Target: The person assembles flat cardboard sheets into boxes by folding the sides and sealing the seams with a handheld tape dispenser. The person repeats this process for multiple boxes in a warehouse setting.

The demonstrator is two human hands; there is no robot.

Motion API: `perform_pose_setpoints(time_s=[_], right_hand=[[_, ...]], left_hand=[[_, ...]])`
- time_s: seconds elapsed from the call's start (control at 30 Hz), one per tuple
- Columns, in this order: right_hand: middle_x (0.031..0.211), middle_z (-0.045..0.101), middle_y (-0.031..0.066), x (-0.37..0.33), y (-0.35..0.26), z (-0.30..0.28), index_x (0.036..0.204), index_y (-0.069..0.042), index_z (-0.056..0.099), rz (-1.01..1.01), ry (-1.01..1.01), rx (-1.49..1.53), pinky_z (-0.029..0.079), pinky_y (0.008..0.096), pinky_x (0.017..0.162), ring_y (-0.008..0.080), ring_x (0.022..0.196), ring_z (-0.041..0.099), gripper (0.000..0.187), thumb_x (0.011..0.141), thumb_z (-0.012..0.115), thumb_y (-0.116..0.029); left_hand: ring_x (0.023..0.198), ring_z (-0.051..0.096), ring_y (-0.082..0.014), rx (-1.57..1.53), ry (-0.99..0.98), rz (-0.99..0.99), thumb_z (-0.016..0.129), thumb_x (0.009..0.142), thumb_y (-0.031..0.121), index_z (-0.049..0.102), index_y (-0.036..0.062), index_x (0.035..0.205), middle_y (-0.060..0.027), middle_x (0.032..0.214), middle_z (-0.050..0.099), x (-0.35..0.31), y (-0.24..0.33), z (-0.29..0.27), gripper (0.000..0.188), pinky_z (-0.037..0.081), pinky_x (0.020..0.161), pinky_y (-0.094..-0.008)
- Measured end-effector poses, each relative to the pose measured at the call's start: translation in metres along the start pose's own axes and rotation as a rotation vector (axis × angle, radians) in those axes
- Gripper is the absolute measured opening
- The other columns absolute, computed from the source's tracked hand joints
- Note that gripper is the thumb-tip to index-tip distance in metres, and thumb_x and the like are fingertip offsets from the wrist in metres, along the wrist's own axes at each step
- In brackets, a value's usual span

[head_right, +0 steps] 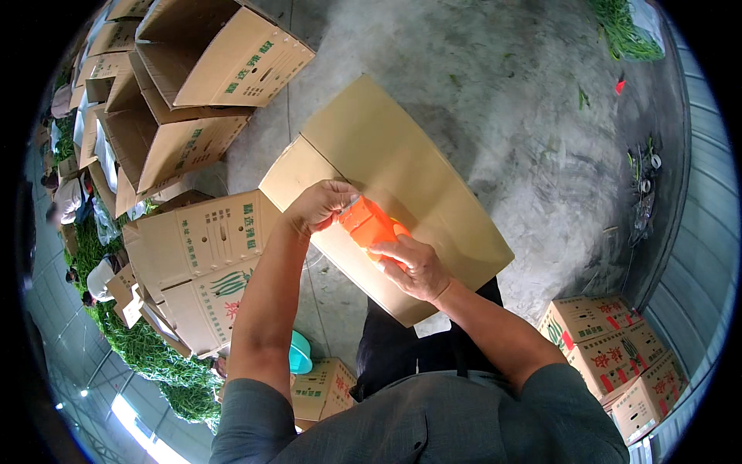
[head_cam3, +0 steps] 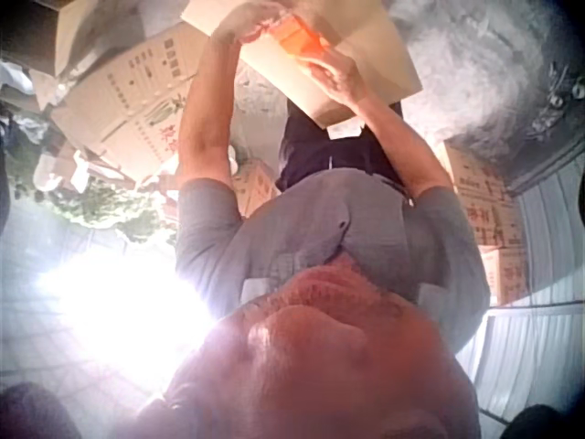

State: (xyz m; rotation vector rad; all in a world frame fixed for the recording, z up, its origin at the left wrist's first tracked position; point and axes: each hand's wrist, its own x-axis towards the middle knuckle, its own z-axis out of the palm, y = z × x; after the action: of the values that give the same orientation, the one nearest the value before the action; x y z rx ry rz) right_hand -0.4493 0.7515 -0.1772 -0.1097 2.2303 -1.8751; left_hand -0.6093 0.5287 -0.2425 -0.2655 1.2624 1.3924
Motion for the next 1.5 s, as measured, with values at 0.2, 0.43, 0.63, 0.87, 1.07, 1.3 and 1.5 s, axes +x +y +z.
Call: perform_pose_setpoints(time_s=[0.2, 0.43, 0.63, 0.87, 1.07, 1.3, 1.5], right_hand=[[0.099, 0.072, 0.0119, 0.069, -0.021, 0.012, 0.115, -0.010, 0.069, 0.102, 0.057, -0.147, 0.056, 0.0379, 0.076, 0.0290, 0.085, 0.070, 0.023, 0.092, 0.068, -0.014], [0.081, 0.070, 0.0126, 0.135, -0.017, 0.036, 0.116, -0.015, 0.069, 0.362, -0.026, -0.244, 0.055, 0.0395, 0.072, 0.0298, 0.074, 0.067, 0.027, 0.092, 0.065, -0.028], [0.107, 0.072, 0.0179, 0.131, -0.008, 0.032, 0.122, -0.010, 0.068, 0.191, 0.074, -0.331, 0.053, 0.0382, 0.087, 0.0299, 0.100, 0.070, 0.032, 0.093, 0.066, -0.024], [0.112, 0.071, 0.0166, 0.120, -0.020, 0.025, 0.126, -0.008, 0.067, 0.401, -0.003, -0.158, 0.053, 0.0357, 0.089, 0.0263, 0.101, 0.069, 0.036, 0.094, 0.066, -0.026], [0.119, 0.070, 0.0171, -0.062, -0.005, -0.019, 0.123, -0.012, 0.068, 0.486, -0.042, -0.150, 0.055, 0.0404, 0.089, 0.0334, 0.106, 0.069, 0.034, 0.094, 0.067, -0.029], [0.119, 0.070, 0.0177, -0.338, 0.059, -0.096, 0.125, -0.016, 0.069, 0.971, -0.213, -0.426, 0.056, 0.0434, 0.092, 0.0361, 0.104, 0.070, 0.041, 0.088, 0.067, -0.035], [0.101, 0.075, 0.0114, -0.229, 0.217, 0.002, 0.116, -0.012, 0.068, 0.575, 0.217, -0.510, 0.056, 0.0414, 0.083, 0.0329, 0.103, 0.070, 0.033, 0.091, 0.067, -0.033]], left_hand=[[0.063, 0.066, -0.0147, 0.308, 0.767, 0.345, 0.060, 0.097, 0.018, 0.075, -0.0045, 0.094, -0.0095, 0.075, 0.071, 0.009, 0.097, -0.097, 0.027, 0.053, 0.059, -0.0290], [0.100, 0.069, -0.0397, 1.153, 0.499, -0.045, 0.064, 0.093, 0.050, 0.074, -0.0043, 0.100, -0.0273, 0.101, 0.072, 0.121, 0.048, -0.198, 0.056, 0.053, 0.086, -0.0451], [0.106, 0.067, -0.0432, 1.082, 0.719, 0.070, 0.052, 0.094, 0.066, 0.069, -0.0023, 0.109, -0.0259, 0.110, 0.071, 0.076, 0.087, -0.095, 0.072, 0.053, 0.090, -0.0481], [0.109, 0.069, -0.0368, 1.186, 0.759, -0.123, 0.036, 0.093, 0.079, 0.074, 0.0101, 0.116, -0.0173, 0.119, 0.072, 0.042, 0.108, -0.036, 0.082, 0.053, 0.094, -0.0486], [0.120, 0.065, -0.0346, 1.219, 0.949, -0.119, 0.030, 0.091, 0.083, 0.074, 0.0127, 0.120, -0.0166, 0.124, 0.071, 0.066, 0.084, -0.046, 0.088, 0.050, 0.098, -0.0466], [0.122, 0.062, -0.0378, 1.289, 1.043, -0.013, 0.032, 0.092, 0.081, 0.070, 0.0099, 0.127, -0.0201, 0.129, 0.067, 0.071, 0.071, -0.049, 0.088, 0.048, 0.101, -0.0471], [0.144, 0.032, -0.0457, 1.603, 1.314, 0.778, 0.063, 0.092, 0.053, 0.047, 0.0028, 0.145, -0.0256, 0.150, 0.044, 0.088, 0.013, -0.009, 0.075, 0.027, 0.118, -0.0577]])
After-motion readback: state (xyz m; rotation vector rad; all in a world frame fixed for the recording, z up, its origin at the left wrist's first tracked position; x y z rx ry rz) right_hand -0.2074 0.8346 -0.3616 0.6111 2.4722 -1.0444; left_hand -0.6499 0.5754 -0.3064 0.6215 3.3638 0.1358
